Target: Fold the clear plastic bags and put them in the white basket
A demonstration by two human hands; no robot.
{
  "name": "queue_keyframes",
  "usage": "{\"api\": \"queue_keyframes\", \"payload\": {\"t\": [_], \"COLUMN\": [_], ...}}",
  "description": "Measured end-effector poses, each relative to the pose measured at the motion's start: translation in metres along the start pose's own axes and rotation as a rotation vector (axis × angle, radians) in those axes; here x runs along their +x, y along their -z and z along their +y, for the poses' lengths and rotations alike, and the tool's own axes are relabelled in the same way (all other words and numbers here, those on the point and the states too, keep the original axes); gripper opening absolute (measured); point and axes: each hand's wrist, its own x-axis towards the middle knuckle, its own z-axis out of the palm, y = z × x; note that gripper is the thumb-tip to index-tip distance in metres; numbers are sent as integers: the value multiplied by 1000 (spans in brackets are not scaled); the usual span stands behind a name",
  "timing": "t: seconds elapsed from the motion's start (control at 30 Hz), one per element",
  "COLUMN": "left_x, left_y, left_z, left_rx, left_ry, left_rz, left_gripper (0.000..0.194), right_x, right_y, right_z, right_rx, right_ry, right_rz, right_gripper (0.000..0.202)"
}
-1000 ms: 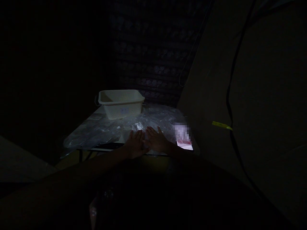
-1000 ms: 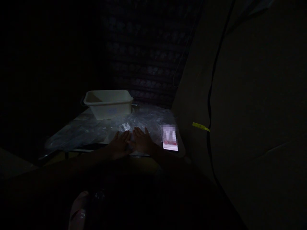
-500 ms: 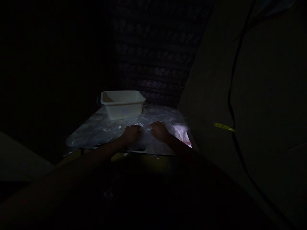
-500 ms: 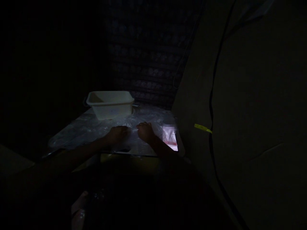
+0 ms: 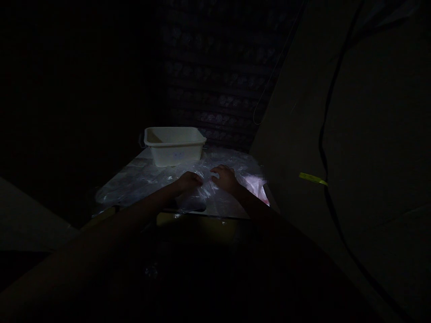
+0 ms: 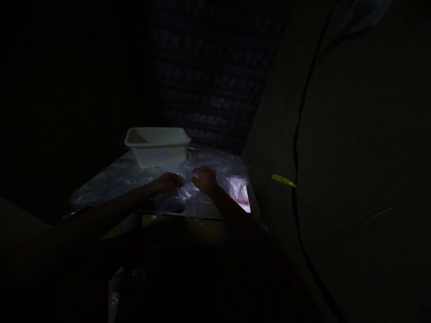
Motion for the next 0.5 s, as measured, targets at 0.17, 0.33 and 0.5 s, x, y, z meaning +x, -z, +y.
{"api": "queue_keyframes", "payload": {"t": [0.17, 0.33, 0.5], "left_x": [-9, -13, -15], "left_y": [3, 4, 3], "left_z": [11, 21, 26], "left_rx": [-108, -312, -369], "left_ry": [62, -24, -40], "left_rz": [59, 132, 104], "left_gripper": [14, 17, 27], "right_x": [7, 3, 4], "right_y": [-4, 1, 0], "right_z": [-4, -23, -36], "right_rx": [618, 1155, 1262], "right_ry": [-298, -465, -556], "right_rz": [178, -52, -72], "right_gripper": [31, 28, 22]}}
